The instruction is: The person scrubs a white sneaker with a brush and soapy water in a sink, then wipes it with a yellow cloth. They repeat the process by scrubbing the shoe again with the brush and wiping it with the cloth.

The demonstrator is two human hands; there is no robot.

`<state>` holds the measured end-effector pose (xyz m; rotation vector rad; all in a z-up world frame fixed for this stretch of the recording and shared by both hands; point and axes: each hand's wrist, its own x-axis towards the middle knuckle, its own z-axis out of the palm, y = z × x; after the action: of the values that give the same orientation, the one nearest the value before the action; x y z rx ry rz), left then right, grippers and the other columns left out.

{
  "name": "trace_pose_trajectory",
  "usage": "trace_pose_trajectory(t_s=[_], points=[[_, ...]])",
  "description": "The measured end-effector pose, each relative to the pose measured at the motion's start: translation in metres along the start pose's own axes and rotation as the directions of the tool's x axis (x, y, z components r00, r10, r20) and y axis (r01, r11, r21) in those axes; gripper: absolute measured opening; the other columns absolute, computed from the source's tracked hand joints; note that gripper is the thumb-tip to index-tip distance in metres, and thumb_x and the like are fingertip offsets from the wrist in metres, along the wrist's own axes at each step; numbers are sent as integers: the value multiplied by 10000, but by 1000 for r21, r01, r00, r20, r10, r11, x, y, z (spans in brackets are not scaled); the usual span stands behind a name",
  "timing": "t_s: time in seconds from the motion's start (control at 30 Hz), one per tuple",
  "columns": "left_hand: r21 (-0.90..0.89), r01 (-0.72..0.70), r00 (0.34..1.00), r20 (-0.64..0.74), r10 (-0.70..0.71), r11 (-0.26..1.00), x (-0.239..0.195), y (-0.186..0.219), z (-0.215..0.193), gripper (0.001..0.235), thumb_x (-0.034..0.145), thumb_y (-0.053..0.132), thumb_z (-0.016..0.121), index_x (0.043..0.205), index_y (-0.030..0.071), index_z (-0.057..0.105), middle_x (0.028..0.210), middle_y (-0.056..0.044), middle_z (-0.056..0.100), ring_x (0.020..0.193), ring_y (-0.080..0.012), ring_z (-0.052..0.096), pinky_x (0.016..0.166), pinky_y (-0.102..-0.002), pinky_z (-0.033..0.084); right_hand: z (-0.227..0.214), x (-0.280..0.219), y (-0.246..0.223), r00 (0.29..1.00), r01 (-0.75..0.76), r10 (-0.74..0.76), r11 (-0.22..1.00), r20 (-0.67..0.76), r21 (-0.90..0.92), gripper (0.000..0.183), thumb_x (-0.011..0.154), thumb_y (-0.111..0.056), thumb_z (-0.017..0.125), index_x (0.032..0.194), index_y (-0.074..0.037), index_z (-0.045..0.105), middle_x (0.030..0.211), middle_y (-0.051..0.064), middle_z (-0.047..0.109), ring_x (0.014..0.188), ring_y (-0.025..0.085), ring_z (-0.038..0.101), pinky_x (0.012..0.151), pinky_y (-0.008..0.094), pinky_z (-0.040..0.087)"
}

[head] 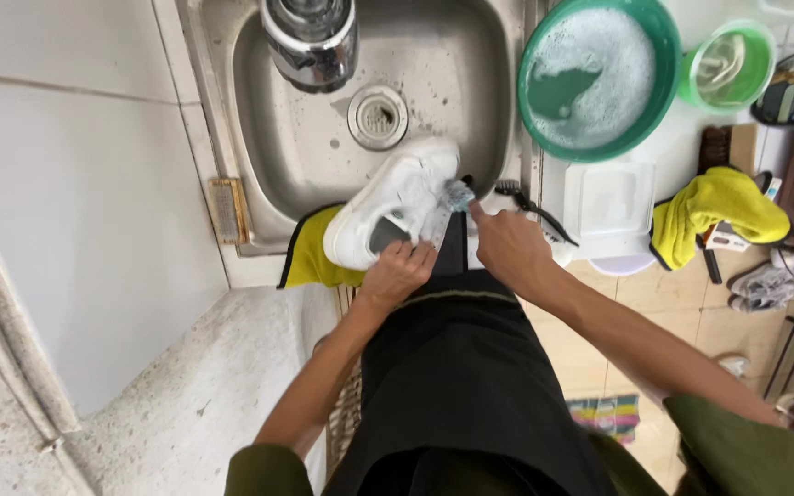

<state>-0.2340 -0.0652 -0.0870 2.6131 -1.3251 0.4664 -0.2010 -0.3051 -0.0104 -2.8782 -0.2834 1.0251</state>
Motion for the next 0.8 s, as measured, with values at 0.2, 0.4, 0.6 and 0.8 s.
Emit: trace_pose_trajectory(t_s=[0.2,0.4,0.6,0.8], points=[[-6,19,1000,-2,-19,1000,10,-2,-8,190,985,58,714,828,165,720,758,-34,607,636,-221,599,652,-362,468,-49,-44,-45,990,24,-43,989,133,143,536,1017,-103,469,1515,-78,668,873,303,780,817,497,825,650,658,658],[-73,51,995,85,-45,996,-1,-8,26,50,938,97,786,914,140,776,819,-29,699,721,-225,711,729,-357,543,-26,-3,-14,998,-34,49,949,-41,313,475,1058,-141,517,1463,-92,760,817,331,777,726,535,792,611,659,643],[-98,43,991,130,-30,994,0,-19,22,67,926,80,814,924,131,771,826,-35,713,727,-219,708,730,-354,521,-110,-64,47,801,-224,458,827,-386,516,493,1172,-166,503,1645,-146,640,994,374,787,910,677,715,867,800,546],[-89,25,993,116,-14,996,0,-19,17,69,947,113,856,933,133,790,851,-47,743,732,-215,703,725,-350,514,-49,-33,82,793,-295,473,850,-384,437,492,1201,-276,489,1669,-239,634,870,413,764,871,665,742,851,732,589]])
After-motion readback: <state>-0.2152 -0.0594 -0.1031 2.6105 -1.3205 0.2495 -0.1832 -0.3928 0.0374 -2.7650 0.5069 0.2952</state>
